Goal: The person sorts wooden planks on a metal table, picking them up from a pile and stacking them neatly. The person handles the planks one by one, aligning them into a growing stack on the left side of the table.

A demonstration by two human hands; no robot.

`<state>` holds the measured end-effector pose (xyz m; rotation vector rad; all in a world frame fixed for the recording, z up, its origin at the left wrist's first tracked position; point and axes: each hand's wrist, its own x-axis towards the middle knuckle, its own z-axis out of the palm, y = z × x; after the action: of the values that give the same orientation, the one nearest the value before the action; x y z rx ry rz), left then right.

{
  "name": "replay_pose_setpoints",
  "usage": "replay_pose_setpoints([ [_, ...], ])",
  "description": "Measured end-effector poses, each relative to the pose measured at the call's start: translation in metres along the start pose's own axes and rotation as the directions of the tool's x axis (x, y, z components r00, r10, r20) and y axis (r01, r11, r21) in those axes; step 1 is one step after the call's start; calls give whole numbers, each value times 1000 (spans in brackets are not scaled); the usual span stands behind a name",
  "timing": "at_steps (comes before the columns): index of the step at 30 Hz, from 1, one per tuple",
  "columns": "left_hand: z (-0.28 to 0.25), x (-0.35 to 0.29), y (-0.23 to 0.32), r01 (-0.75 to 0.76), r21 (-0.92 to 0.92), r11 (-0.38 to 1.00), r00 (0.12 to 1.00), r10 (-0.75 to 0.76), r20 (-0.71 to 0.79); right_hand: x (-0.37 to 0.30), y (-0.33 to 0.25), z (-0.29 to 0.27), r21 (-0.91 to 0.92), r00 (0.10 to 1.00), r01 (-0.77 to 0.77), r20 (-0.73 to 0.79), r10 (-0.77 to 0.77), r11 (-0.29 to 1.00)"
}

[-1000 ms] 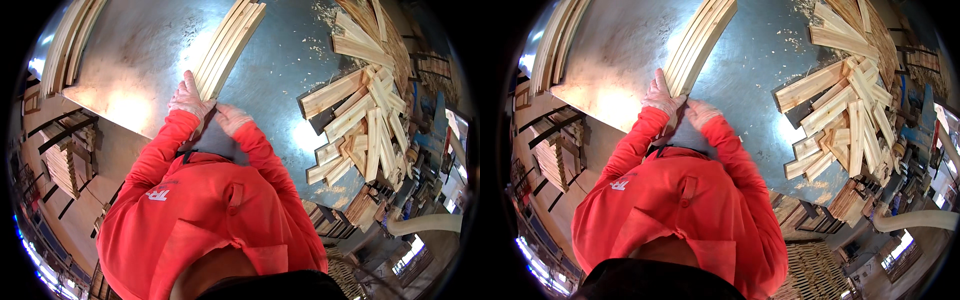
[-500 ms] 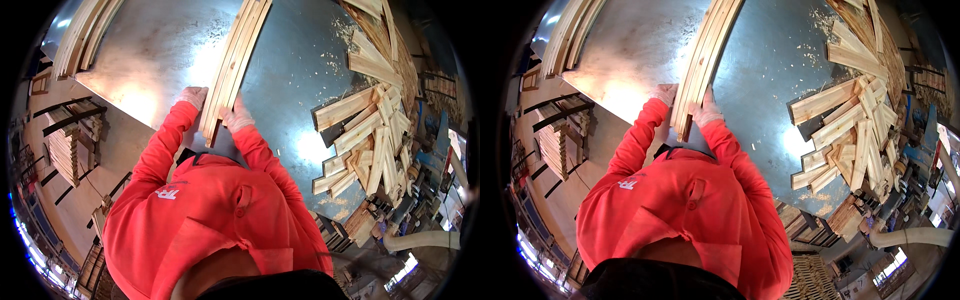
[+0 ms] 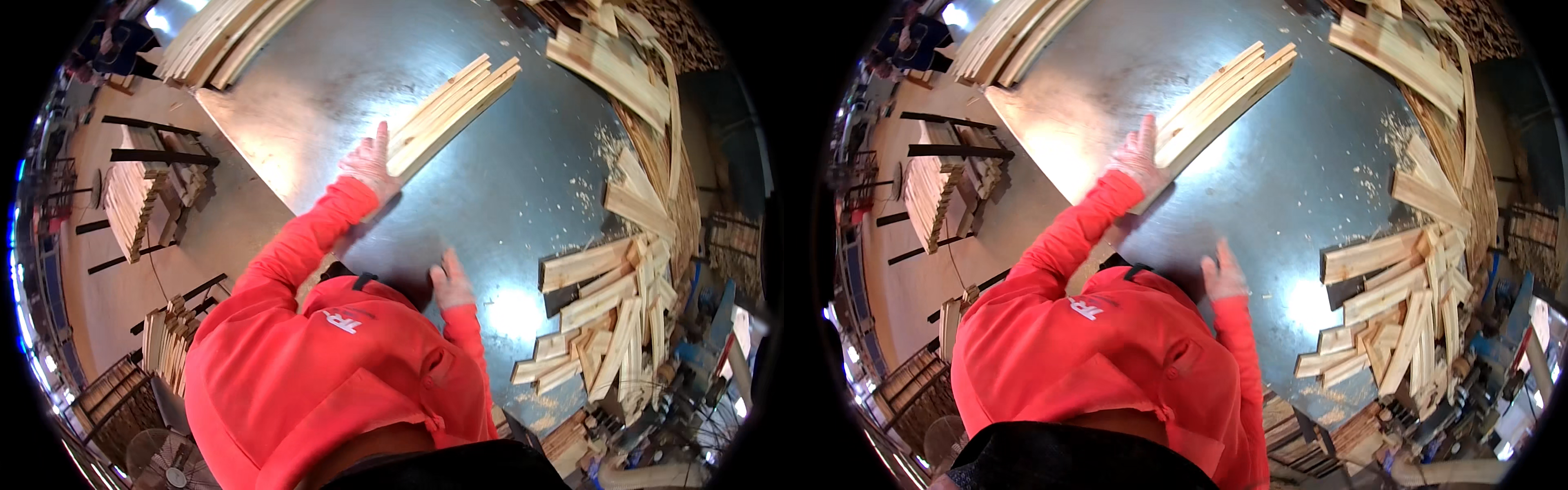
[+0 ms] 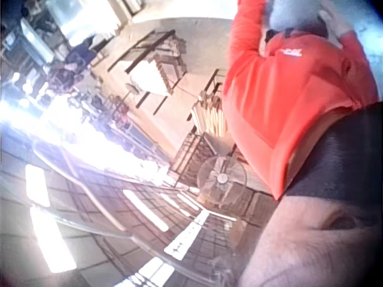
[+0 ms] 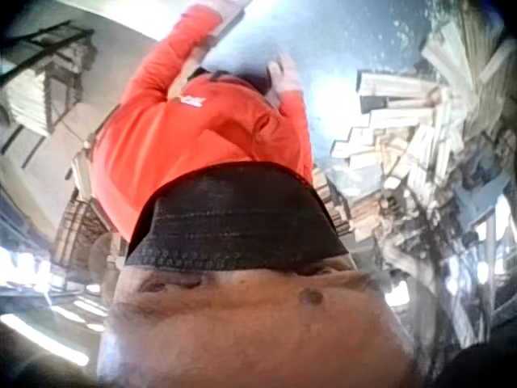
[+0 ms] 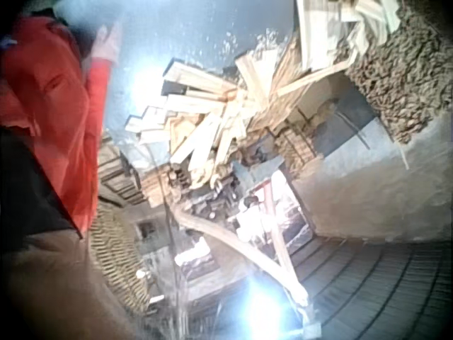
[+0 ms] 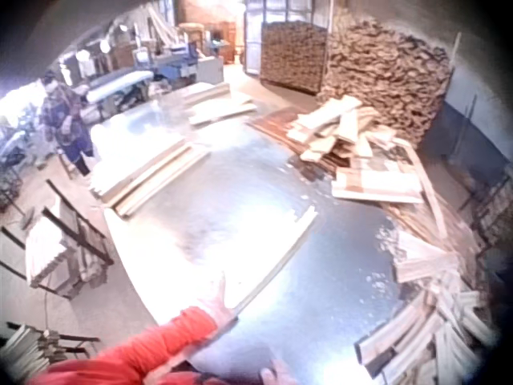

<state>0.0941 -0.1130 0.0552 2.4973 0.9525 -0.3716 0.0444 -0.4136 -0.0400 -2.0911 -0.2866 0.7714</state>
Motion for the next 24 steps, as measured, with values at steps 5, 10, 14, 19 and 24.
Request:
replay_pose_setpoints([
  [5, -44, 49, -109, -139, 111, 984, 926, 168, -337, -35, 11, -17, -223, 988, -139, -95, 121, 965],
  [10, -49, 148, -302, -62, 280, 958, 959, 135, -251, -65, -11, -64, -350, 972, -131, -229, 50, 927],
  [14, -85, 91, -148, 267, 587, 764, 964, -209, -167, -115, 30, -120, -401, 849, -433, -482, 217, 807],
  [19, -19, 85, -18, -344, 63, 937, 922, 350, -163, -174, 181, -217, -134, 579, -501, -786, 216, 855],
  [24, 76, 22, 258, -635, -581, 509, 579, 812, 78, -185, 295, -318, 73, 251, -48, -964, 82, 996],
])
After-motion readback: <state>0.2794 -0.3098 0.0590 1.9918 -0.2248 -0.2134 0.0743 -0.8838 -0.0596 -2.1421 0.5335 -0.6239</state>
